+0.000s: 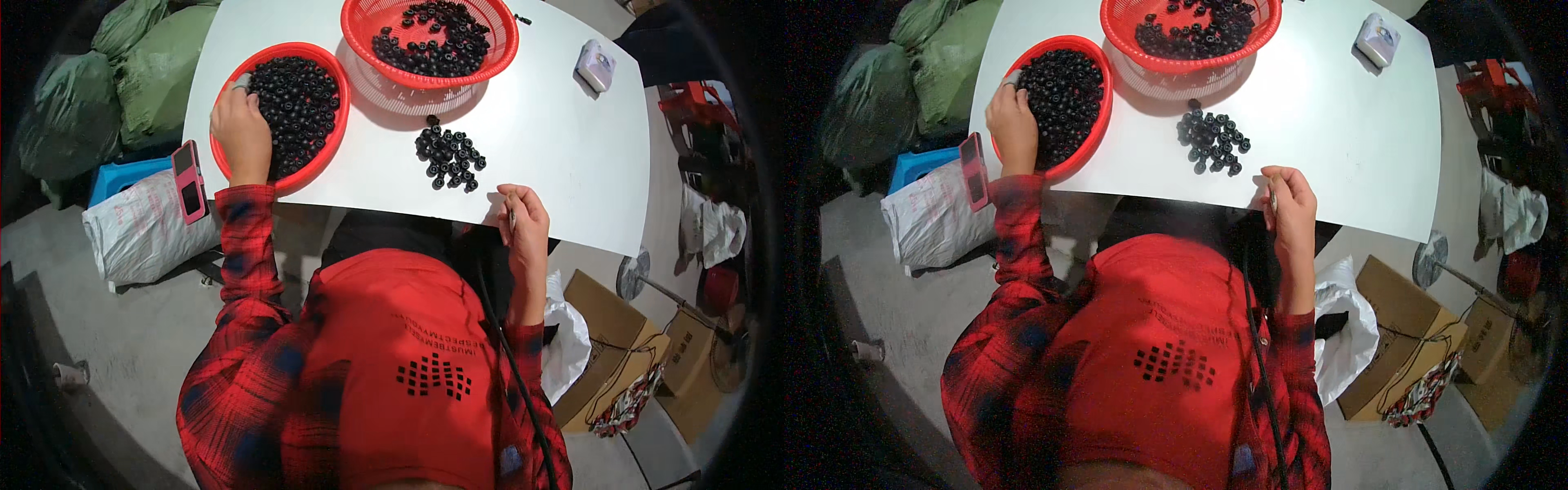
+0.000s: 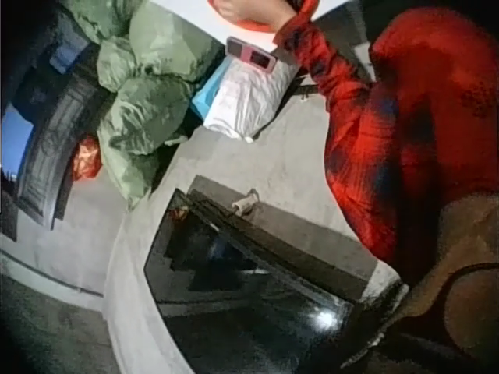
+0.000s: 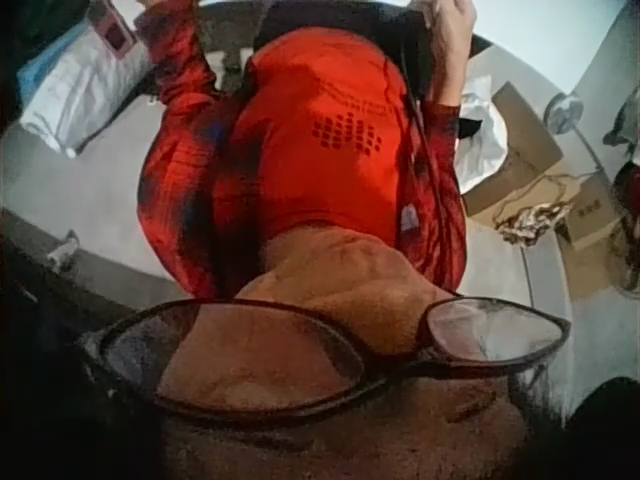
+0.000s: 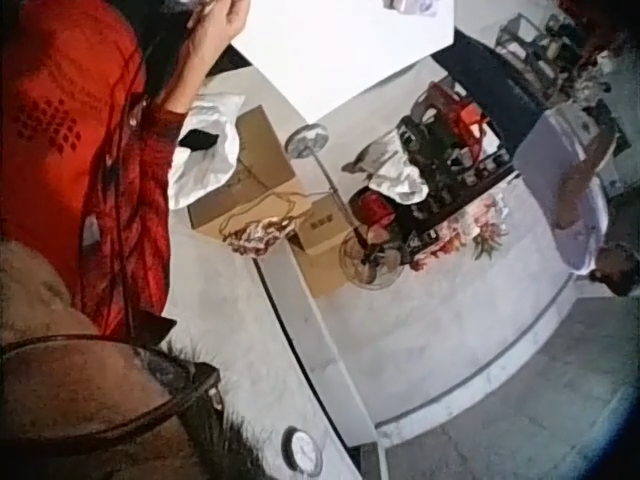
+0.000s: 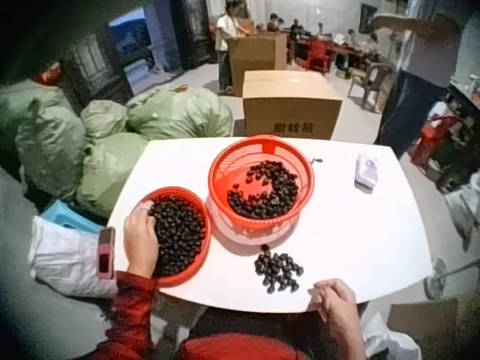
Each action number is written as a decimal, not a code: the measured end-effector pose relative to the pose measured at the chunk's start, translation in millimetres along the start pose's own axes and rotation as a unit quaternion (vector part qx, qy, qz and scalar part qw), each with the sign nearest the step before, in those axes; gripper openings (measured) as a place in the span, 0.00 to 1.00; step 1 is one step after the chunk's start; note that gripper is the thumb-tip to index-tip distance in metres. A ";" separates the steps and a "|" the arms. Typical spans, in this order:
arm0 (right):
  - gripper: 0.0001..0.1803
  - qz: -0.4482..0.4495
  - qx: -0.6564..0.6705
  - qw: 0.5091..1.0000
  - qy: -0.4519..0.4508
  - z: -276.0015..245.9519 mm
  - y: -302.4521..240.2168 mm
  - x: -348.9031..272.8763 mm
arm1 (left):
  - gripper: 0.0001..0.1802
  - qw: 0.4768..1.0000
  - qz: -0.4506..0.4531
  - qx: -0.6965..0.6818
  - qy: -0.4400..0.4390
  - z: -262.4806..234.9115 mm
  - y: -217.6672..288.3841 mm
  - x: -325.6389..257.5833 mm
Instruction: The person assembles small black plastic components by hand at a work table.
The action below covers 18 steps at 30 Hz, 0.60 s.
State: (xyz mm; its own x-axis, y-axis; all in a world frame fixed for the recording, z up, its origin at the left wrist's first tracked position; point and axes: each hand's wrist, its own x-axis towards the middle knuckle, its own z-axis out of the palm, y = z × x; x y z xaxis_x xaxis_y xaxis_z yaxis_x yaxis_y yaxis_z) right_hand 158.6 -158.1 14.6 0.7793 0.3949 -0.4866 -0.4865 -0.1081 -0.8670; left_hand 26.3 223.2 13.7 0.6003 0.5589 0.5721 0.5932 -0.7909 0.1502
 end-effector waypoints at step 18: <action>0.10 0.000 0.027 1.000 0.015 0.7 6.5 0.5 | 0.12 0.891 0.193 -0.382 -0.153 -7.9 167.6 -111.0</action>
State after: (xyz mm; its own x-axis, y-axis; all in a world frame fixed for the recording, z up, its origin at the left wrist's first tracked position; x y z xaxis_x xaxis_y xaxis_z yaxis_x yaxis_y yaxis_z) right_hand 155.5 -158.0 8.8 0.7910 0.3669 -0.4896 -0.5059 -0.0578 -0.8606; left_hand 54.9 26.6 -18.2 0.8674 0.1585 0.4716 -0.1568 -0.8125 0.5614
